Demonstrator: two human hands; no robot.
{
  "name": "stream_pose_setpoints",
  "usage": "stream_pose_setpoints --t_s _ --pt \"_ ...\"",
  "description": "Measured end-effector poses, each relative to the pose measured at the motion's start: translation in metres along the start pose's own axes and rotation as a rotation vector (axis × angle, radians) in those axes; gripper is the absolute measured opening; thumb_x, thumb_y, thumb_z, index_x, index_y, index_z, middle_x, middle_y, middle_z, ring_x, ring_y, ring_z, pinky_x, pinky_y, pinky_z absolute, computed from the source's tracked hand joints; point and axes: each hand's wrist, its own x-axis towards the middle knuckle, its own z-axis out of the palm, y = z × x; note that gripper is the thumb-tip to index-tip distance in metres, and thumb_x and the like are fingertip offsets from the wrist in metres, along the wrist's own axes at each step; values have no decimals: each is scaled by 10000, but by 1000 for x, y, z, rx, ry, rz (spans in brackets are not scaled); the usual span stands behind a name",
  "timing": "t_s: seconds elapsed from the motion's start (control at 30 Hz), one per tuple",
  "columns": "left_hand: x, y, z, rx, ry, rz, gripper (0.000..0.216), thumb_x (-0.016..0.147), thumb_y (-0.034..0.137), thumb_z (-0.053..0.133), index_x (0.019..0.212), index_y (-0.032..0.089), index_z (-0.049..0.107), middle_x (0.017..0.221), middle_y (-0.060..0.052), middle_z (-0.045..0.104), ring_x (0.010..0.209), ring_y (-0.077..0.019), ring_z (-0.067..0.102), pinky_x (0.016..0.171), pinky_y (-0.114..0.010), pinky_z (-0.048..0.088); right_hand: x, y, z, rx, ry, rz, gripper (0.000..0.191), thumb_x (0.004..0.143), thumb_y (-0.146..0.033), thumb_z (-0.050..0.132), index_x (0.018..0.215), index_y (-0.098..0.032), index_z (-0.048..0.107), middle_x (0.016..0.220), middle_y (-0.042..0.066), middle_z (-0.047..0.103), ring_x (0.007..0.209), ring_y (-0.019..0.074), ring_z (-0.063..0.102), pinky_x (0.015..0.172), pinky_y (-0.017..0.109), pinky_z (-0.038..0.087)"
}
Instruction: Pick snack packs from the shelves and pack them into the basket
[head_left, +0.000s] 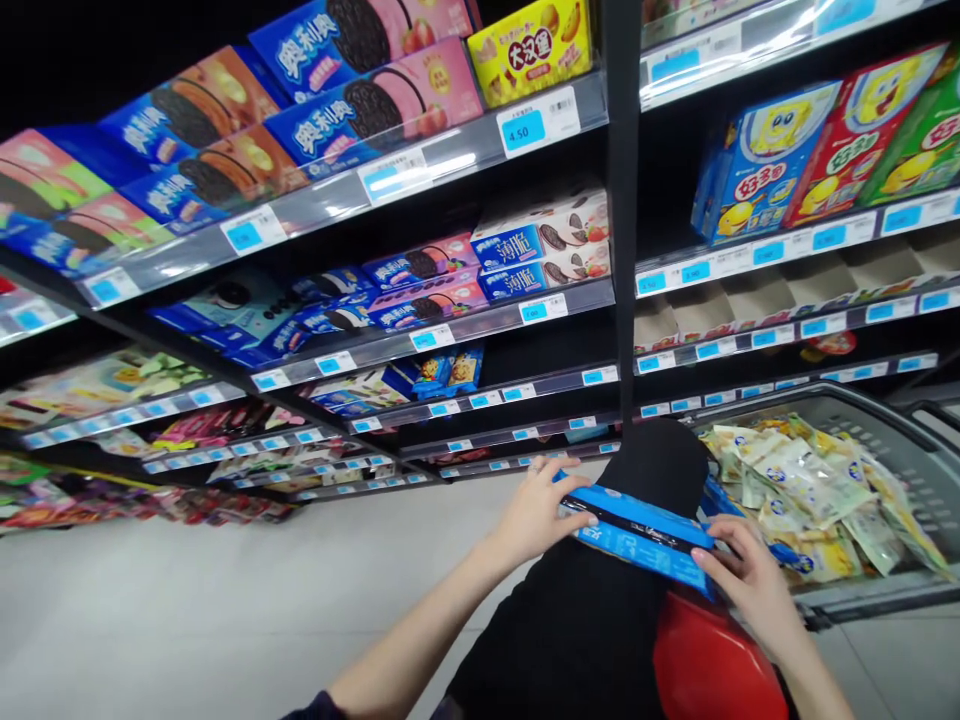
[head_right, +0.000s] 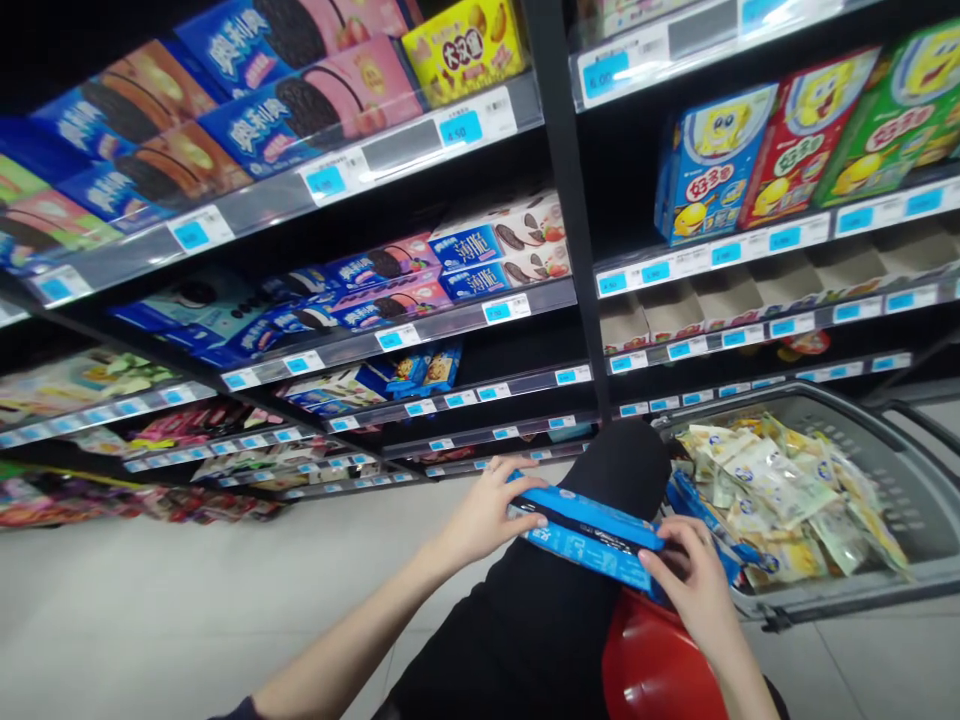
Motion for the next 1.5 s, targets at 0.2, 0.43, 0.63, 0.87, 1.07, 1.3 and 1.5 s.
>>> stream_pose_setpoints --t_s 0.2,0.43,0.63,0.87,1.07,1.3,1.5 --pt "-2 -3 3 228 31 190 404 818 423 566 1197 287 571 1348 -52 462 1298 -326 255 1035 -514 299 -2 4 -6 -117 13 -70 281 698 -428 686 849 -200 625 1055 74 459 808 185 604 683 295 567" --pt "-9 -6 19 299 139 345 257 904 354 454 1120 295 580 1135 10 612 1132 -191 462 1109 -533 131 -6 -2 -4 -290 72 -211 277 769 -420 622 955 -215 626 1084 76 489 755 160 598 629 294 558" --pt "-7 11 21 357 80 290 136 869 303 509 950 205 558 1070 -32 543 1018 -188 458 1070 -474 238 -6 -14 -5 -507 121 -432 246 816 -399 577 989 -232 627 1013 64 525 707 159 555 676 343 500" --pt "1 25 17 597 -21 407 126 876 274 453 907 187 539 995 -70 499 868 -215 441 805 -394 346 -8 -27 8 -734 80 -698 258 847 -390 535 1067 -294 633 1060 68 606 975 288 509 856 495 380" --pt "9 34 15 637 -106 631 203 910 204 385 1031 211 548 886 -50 522 821 -192 465 729 -355 302 -14 -34 26 -882 136 -712 312 888 -437 427 998 -240 643 1010 95 641 900 319 476 740 483 357" --pt "8 47 36 595 -61 614 161 844 244 501 970 163 559 908 -62 550 837 -204 480 704 -347 312 -14 -39 36 -909 111 -810 203 897 -309 454 837 -223 627 860 72 641 840 261 503 758 426 345" --pt "8 26 48 574 46 718 140 893 212 439 936 195 572 839 -32 561 763 -167 481 634 -300 305 -15 -37 17 -1100 -49 -763 295 915 -324 391 722 -212 585 713 58 569 722 230 498 705 374 350"
